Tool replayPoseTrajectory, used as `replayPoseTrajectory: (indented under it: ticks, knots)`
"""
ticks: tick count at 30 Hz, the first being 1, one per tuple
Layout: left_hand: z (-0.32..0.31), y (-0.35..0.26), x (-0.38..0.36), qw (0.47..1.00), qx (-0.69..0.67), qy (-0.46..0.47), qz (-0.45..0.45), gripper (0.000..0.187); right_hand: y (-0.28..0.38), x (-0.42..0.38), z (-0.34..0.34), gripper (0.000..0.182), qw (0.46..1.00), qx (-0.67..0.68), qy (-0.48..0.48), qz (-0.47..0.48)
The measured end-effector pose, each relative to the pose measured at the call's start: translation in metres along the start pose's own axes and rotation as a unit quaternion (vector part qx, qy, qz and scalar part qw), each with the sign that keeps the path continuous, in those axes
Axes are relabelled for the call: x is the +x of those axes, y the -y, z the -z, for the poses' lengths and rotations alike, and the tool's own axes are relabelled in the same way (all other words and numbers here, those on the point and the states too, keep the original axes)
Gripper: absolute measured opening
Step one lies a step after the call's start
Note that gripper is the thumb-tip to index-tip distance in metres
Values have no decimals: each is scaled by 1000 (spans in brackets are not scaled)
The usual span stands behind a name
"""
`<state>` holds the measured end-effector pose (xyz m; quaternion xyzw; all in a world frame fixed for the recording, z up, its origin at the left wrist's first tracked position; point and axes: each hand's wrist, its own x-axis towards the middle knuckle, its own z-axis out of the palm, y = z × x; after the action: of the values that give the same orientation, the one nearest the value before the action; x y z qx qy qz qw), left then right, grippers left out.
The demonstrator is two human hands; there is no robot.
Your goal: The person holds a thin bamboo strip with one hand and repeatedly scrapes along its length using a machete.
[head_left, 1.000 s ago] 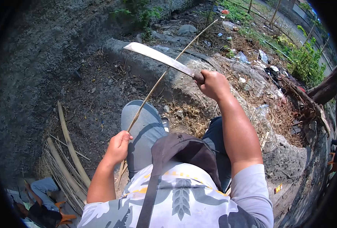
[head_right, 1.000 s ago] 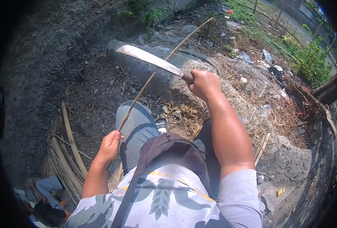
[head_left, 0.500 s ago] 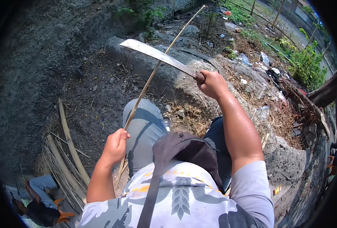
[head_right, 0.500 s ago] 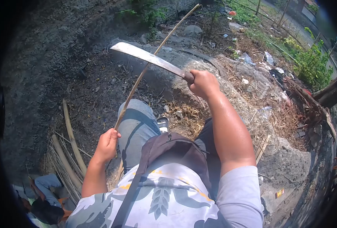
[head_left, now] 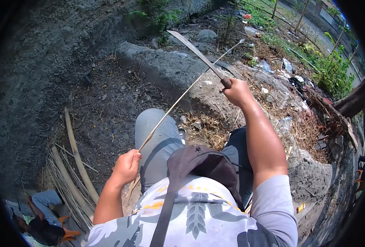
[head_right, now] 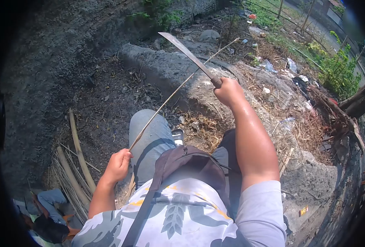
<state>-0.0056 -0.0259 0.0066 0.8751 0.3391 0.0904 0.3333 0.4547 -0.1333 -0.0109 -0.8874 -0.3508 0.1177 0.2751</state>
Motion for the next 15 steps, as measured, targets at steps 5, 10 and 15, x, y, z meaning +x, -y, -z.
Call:
replayPoseTrajectory:
  ticks: [5,10,15]
  knots:
    - [-2,-4,8,999,10,18,32,34,20,-26,-7,23,985,-113,34,124]
    - [-20,-1,21,998,-37,0,-55,36,48,-53,-22,19,908,-145,29,392]
    - [-1,2,8,998,-53,8,34,39,6,-19,-10,19,985,-43,-8,170]
